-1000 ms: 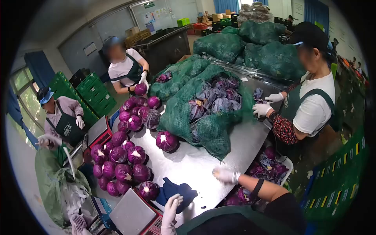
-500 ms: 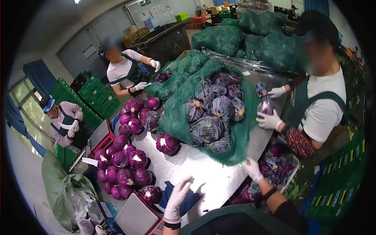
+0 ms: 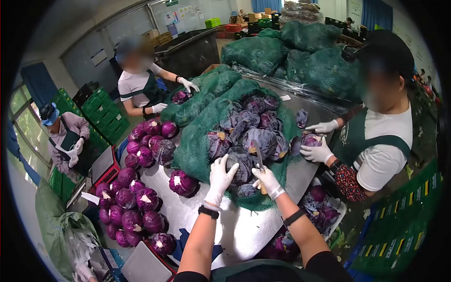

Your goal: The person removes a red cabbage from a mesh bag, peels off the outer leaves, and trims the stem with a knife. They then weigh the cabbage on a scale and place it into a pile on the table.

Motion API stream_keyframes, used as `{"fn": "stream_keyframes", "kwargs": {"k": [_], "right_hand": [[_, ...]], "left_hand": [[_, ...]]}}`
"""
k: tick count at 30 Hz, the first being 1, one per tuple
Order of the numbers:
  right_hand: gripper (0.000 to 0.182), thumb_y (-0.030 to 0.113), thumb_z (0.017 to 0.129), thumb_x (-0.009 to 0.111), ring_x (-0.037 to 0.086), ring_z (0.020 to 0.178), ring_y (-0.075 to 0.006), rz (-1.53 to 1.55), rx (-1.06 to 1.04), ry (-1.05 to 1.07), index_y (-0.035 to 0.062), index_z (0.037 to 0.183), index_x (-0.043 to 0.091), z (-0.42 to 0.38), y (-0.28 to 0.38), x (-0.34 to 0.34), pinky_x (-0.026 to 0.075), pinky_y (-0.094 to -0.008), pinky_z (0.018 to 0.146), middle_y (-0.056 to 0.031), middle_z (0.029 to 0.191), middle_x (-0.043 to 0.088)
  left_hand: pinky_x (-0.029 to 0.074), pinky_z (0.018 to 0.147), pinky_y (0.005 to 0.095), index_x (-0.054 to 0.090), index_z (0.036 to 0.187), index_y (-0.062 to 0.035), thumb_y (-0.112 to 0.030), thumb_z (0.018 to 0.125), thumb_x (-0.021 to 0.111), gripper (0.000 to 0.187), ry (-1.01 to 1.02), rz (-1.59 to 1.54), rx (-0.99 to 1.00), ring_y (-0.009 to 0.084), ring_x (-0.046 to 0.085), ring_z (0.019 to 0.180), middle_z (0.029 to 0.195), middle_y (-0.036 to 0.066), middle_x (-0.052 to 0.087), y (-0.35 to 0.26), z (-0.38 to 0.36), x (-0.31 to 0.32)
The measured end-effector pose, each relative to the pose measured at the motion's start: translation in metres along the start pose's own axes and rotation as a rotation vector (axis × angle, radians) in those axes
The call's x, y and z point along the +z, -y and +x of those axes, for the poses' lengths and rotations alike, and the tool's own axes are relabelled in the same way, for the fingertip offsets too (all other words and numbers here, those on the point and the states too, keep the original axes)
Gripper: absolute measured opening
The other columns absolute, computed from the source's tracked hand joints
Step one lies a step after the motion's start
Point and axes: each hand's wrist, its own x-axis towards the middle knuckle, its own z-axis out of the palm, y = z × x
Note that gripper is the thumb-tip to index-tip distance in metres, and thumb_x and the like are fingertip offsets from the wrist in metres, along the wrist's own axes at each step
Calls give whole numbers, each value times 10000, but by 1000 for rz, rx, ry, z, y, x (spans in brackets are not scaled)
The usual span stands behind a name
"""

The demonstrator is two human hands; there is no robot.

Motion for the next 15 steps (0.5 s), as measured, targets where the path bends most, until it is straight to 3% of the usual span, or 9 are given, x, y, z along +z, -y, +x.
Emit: {"fn": "stream_keyframes", "kwargs": {"k": [1, 3, 5, 7, 10, 11, 13, 14, 15], "right_hand": [[440, 393, 820, 680, 580, 452, -142, 68, 42, 8, 60, 1019, 472, 9, 2, 5, 417, -228, 363, -39, 736, 580], [444, 441, 820, 663, 578, 448, -147, 22, 165, 86, 63, 985, 498, 19, -3, 11, 421, -237, 368, -32, 671, 559], [449, 411, 818, 678, 557, 430, -136, -39, 61, 195, 47, 1016, 505, 16, -13, 20, 418, -237, 372, -30, 671, 556], [526, 259, 792, 734, 498, 461, -73, -109, -61, 207, 20, 1183, 476, -15, -3, 43, 412, -214, 405, -13, 750, 564], [584, 204, 766, 758, 488, 554, -39, -166, -126, 258, 93, 1253, 455, -74, -11, 57, 420, -193, 473, 11, 775, 546], [660, 194, 746, 772, 569, 721, -91, -134, -70, 309, 74, 1295, 427, -96, -13, 56, 485, -218, 617, -30, 929, 579], [785, 195, 711, 795, 554, 1025, -157, -116, -244, 258, 54, 1356, 370, -140, -36, 66, 478, -262, 832, -91, 1176, 542], [906, 263, 670, 814, 429, 1236, -217, -418, -271, 277, 34, 1392, 317, -153, -59, 60, 406, -317, 978, -135, 1358, 417], [945, 333, 643, 817, 458, 1218, -268, -907, -422, 224, 47, 1395, 320, -173, -69, 60, 418, -348, 970, -176, 1331, 427]], "left_hand": [[419, 904, 432, 495, 1245, -54, -433, 777, 670, 627, -12, 12, -12, 361, 487, 1064, 1157, 172, 515, -4, -7, -6], [419, 904, 423, 486, 1226, -34, -361, 755, 709, 615, -48, 0, 1, 362, 490, 1047, 1148, 192, 503, -3, -33, -18], [410, 923, 396, 462, 1243, -22, -314, 823, 658, 547, -101, -279, -47, 319, 491, 1094, 1190, 179, 498, 17, -62, -20], [396, 939, 358, 426, 1278, -19, -271, 892, 587, 488, 11, -941, -510, 255, 480, 1117, 1212, 142, 490, 19, -87, -42], [348, 997, 339, 391, 1334, -50, -235, 899, 571, 506, -119, -967, -451, 217, 445, 1144, 1243, 114, 463, 4, -134, -71], [338, 1011, 346, 397, 1335, -58, -219, 880, 593, 520, -146, -981, -451, 220, 436, 1163, 1255, 109, 458, 0, -154, -80], [329, 1023, 371, 456, 1296, -56, -180, 791, 670, 562, -39, -661, -302, 257, 431, 1186, 1243, 135, 463, -12, -186, -90], [325, 1026, 385, 488, 1264, -54, -194, 786, 674, 532, 40, -542, -283, 285, 425, 1191, 1238, 154, 463, -10, -207, -84], [320, 1029, 399, 521, 1231, -52, -207, 780, 678, 502, 119, -425, -255, 314, 418, 1197, 1232, 174, 463, -3, -229, -73]]}}
